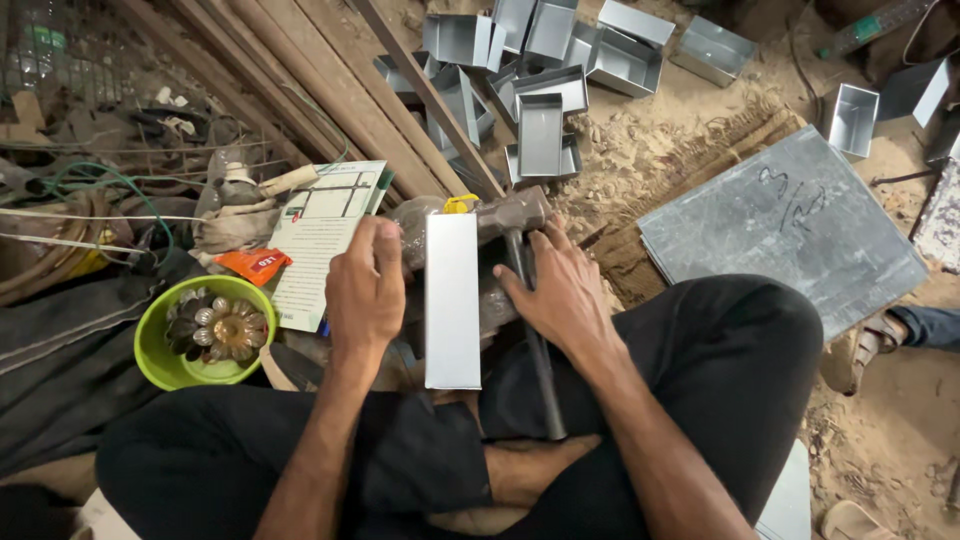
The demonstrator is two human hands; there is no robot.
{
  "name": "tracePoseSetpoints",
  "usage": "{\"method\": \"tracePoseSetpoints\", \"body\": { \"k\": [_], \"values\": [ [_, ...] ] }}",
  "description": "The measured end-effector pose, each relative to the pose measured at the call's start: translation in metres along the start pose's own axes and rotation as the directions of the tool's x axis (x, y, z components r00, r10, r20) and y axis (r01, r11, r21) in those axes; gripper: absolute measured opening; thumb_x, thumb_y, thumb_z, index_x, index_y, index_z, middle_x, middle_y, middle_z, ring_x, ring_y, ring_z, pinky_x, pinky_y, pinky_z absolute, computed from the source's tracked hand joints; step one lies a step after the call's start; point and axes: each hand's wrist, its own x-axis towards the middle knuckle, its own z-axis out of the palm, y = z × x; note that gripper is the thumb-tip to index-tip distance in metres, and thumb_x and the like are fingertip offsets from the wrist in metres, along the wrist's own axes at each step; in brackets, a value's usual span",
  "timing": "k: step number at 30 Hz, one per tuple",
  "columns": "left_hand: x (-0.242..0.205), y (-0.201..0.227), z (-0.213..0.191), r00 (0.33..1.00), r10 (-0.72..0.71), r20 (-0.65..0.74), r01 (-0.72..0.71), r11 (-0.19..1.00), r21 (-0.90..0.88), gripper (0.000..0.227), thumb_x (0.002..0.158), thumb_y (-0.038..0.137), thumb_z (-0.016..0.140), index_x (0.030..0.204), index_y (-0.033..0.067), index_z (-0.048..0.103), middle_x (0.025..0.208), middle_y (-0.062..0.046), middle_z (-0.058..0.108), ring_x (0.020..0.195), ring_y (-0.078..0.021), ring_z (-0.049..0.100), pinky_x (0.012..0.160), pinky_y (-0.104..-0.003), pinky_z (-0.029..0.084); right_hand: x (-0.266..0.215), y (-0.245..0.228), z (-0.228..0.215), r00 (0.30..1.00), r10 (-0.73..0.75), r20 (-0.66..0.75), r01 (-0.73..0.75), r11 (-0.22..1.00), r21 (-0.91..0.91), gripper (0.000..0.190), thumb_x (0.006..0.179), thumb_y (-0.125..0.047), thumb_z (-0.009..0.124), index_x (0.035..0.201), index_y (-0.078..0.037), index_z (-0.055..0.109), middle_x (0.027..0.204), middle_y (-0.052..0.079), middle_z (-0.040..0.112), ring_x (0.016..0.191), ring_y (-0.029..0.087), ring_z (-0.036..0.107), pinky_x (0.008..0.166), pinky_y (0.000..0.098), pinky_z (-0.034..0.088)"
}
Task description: The person sits on the floor and uses a hammer to shape a small metal box on a makeshift anvil. They repeatedly strike the edges and corners, rotate the box to work different sides, and place finished pieces aside. Another person is visible in the background doing similar work.
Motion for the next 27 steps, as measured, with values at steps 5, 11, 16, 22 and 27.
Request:
{"method": "tracePoseSetpoints", "body": {
  "k": [5, 11, 16, 22, 27],
  "values": [
    [-0.004, 0.007, -0.001, 0.931, 0.313, -0.187, -0.330, 0.942, -0.062, 0.057, 0.111, 0.051, 0.038, 0.127, 0.0011, 0.058, 0.108, -0.021, 0.068, 0.103, -0.0384, 0.067, 0.093, -0.045, 0.051, -0.004, 0.000, 0.007, 0.996, -0.066, -0.060, 0.064, 0.997, -0.033, 0.071, 0.089, -0.046, 0.073, 0.129, 0.010, 0.058, 0.148, 0.037, 0.042, 0.127, 0.050, 0.050, 0.102, 0.0580, 0.041],
    [-0.003, 0.002, 0.002, 0.870, 0.434, -0.233, -0.441, 0.897, 0.023, 0.063, 0.115, 0.049, 0.037, 0.144, -0.0052, 0.049, 0.144, -0.028, 0.054, 0.135, -0.0449, 0.050, 0.113, -0.052, 0.035, -0.004, 0.000, 0.002, 0.999, -0.043, -0.021, 0.044, 0.999, 0.028, 0.072, 0.087, -0.048, 0.072, 0.127, 0.009, 0.059, 0.141, 0.032, 0.051, 0.123, 0.048, 0.054, 0.101, 0.0566, 0.043],
    [0.002, -0.006, 0.006, 0.892, 0.419, -0.167, -0.428, 0.904, -0.017, 0.060, 0.113, 0.049, 0.035, 0.138, -0.0022, 0.054, 0.138, -0.026, 0.058, 0.132, -0.0438, 0.053, 0.113, -0.051, 0.036, -0.006, 0.005, 0.005, 0.998, -0.055, -0.033, 0.055, 0.998, 0.003, 0.073, 0.090, -0.052, 0.070, 0.129, 0.009, 0.059, 0.135, 0.030, 0.055, 0.117, 0.047, 0.058, 0.099, 0.0564, 0.044],
    [0.040, -0.004, 0.001, 0.869, 0.451, -0.206, -0.476, 0.875, -0.093, 0.054, 0.113, 0.044, 0.035, 0.127, -0.0012, 0.061, 0.125, -0.024, 0.063, 0.121, -0.0422, 0.060, 0.106, -0.047, 0.044, -0.014, -0.002, -0.004, 0.996, -0.034, -0.085, 0.038, 0.998, 0.042, 0.075, 0.090, -0.055, 0.068, 0.132, 0.006, 0.057, 0.135, 0.027, 0.056, 0.122, 0.047, 0.055, 0.099, 0.0570, 0.042],
    [0.079, -0.010, -0.004, 0.799, 0.505, -0.327, -0.563, 0.819, -0.111, 0.035, 0.110, 0.031, 0.049, 0.123, 0.0008, 0.060, 0.124, -0.021, 0.062, 0.115, -0.0374, 0.061, 0.103, -0.046, 0.048, -0.018, -0.027, -0.034, 0.938, -0.056, -0.341, 0.000, 0.987, -0.162, 0.093, 0.096, -0.047, 0.073, 0.149, 0.018, 0.035, 0.150, 0.042, 0.035, 0.131, 0.054, 0.044, 0.106, 0.0587, 0.036]
  ]
}}
